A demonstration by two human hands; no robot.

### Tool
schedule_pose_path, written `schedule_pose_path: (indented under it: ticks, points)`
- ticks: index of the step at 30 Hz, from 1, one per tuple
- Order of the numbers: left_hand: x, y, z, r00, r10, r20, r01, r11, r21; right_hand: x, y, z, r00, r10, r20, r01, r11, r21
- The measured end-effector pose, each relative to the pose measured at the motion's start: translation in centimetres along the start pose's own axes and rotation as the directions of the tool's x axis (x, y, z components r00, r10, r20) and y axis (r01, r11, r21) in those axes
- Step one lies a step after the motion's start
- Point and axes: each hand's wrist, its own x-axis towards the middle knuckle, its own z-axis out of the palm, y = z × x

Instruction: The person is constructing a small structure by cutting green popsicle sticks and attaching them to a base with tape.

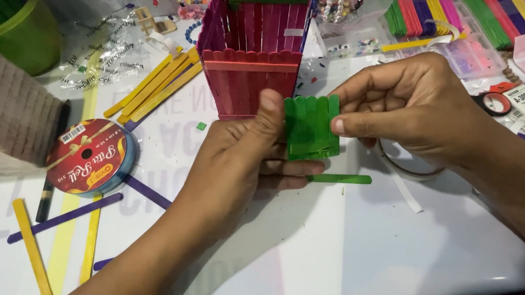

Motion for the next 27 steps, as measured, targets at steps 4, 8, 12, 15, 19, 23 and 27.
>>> schedule_pose_path:
  ticks: [4, 8, 12, 15, 19, 23, 27]
  points:
    - [0.6, -1.1, -0.6, 0.998, 0.024, 0.053, -0.023, 1.000, -0.019, 0.0, 0.1, 0.0, 1.000, 0.009, 0.006, -0.009, 1.000, 0.008]
    - [1.3, -2.3, -1.2, 0.983, 0.139, 0.123, -0.128, 0.987, -0.093, -0.1, -0.1, 0.2, 1.000, 0.031, -0.003, -0.031, 0.999, 0.034]
    - [1.5, -2.5, -1.4, 0.978, 0.179, 0.106, -0.180, 0.984, -0.003, -0.1, 0.1, -0.2, 0.997, 0.068, 0.043, -0.071, 0.994, 0.079]
    - [2.1, -3.6, -1.6, 0.959, 0.251, 0.131, -0.228, 0.959, -0.169, -0.2, -0.2, -0.4, 0.976, 0.077, 0.206, -0.098, 0.990, 0.097]
    - [1.9, -3.5, -1.5, 0.959, 0.277, 0.066, -0.274, 0.961, -0.045, -0.5, 0.5, 0.4, 0.996, 0.082, 0.025, -0.082, 0.997, 0.005]
    - [1.8, -3.7, -1.6, 0.936, 0.345, 0.072, -0.348, 0.937, 0.028, -0.9, -0.6, 0.9, 0.999, 0.040, 0.022, -0.039, 0.999, -0.033]
    - [1.7, -3.7, -1.5, 0.905, 0.424, 0.049, -0.426, 0.898, 0.112, -1.1, -0.8, 1.6, 0.998, -0.059, 0.004, 0.059, 0.995, -0.084]
